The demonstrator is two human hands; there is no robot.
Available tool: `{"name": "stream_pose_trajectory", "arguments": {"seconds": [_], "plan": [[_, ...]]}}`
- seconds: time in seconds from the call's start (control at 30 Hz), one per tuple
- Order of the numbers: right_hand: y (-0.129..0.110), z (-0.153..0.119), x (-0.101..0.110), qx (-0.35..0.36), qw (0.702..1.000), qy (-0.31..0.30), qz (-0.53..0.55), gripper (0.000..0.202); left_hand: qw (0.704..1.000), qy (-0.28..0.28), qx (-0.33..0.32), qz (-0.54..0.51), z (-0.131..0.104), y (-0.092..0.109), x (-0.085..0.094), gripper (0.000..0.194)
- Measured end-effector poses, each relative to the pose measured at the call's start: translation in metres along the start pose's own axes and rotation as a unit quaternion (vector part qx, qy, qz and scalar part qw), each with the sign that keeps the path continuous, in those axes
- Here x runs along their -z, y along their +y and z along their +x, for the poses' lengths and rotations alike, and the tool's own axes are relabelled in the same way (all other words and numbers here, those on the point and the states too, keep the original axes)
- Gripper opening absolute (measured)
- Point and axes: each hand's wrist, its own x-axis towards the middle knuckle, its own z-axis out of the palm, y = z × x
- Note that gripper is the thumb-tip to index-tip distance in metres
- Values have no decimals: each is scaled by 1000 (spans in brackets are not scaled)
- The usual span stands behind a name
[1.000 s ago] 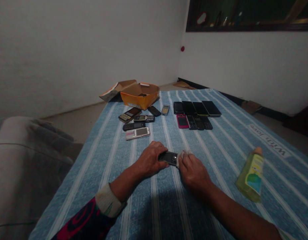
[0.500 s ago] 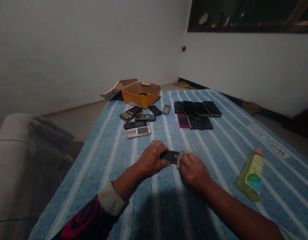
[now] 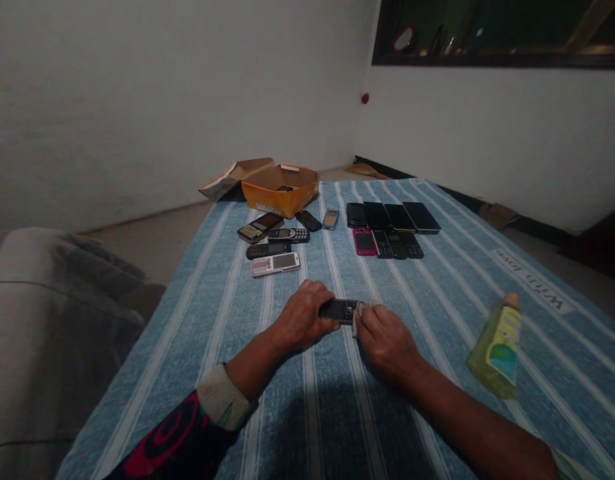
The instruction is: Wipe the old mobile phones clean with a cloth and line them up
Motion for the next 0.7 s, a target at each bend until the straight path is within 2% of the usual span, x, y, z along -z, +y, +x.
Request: {"name": "stream_pose_trajectory", "arguments": {"seconds": [0.1,0.2,0.27,0.33,0.4,0.57,0.7], "plan": [[12,9,-7,-49,998,-38,7,23,1000,-2,5,2,1,0,1,21],[36,18,-11,-134,988,-74,28,18,1000,-3,11,-3,0,-1,0,25],[49,18,-9,-195,978,-60,34,21,1000,-4,14,-9,0,-2,0,28],[54,15,-6,-216,975,-29,38,23,1000,-7,16,-10,-1,-3,0,28],[47,12,-2,-185,982,-7,45,21,1000,-6,17,-10,-1,-3,0,27],[7,11,2,-35,999,1,34,21,1000,7,16,-18,-1,-1,-1,23],[-3,8,2,8,1000,9,8,24,1000,9,17,-19,-1,-1,-2,25]]}}
